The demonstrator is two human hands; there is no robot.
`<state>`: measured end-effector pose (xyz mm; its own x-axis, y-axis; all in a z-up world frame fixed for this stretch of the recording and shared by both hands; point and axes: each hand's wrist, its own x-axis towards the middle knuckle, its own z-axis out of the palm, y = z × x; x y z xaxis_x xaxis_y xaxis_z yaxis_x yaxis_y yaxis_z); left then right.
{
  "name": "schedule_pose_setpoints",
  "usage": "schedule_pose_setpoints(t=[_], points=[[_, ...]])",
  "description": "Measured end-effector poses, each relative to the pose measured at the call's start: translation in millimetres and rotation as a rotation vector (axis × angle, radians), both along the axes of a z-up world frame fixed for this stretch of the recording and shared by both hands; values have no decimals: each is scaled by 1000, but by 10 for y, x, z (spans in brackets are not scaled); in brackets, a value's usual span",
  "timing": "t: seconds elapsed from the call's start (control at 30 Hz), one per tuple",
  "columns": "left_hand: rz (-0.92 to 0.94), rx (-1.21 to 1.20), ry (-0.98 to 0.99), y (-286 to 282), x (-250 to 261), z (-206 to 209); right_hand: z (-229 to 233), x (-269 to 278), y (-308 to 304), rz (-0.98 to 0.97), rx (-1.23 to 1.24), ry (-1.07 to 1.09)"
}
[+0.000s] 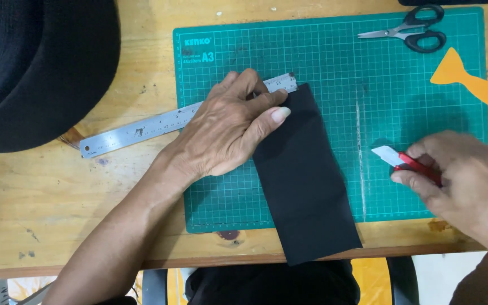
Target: Measuring and cutting a strip of black fabric using a ruler and a utility knife on a cutting mat.
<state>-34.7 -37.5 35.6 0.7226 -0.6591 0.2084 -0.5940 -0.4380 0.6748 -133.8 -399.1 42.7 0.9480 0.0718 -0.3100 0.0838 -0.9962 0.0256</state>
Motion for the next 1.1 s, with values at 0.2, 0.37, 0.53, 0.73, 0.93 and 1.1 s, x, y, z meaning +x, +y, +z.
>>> schedule_pose_setpoints(t=[0.2, 0.37, 0.53, 0.73, 0.93, 1.1], points=[[3, 14, 10, -3, -10, -17, 259, 225, 127, -122, 709, -154], [6, 22, 6, -16, -18, 1, 178, 626, 19, -216, 995, -223], [4, 25, 34, -11, -5, 9, 389, 1075, 398, -313, 1511, -143], [6, 17, -16, -14, -4, -3, 504, 1319, 815, -658, 1777, 8], [21, 18, -92, -39, -21, -38, 300, 1332, 991, -422, 1895, 156], [25, 18, -106, -56, -19, -26, 204, 1400, 1059, -228, 1498, -152]])
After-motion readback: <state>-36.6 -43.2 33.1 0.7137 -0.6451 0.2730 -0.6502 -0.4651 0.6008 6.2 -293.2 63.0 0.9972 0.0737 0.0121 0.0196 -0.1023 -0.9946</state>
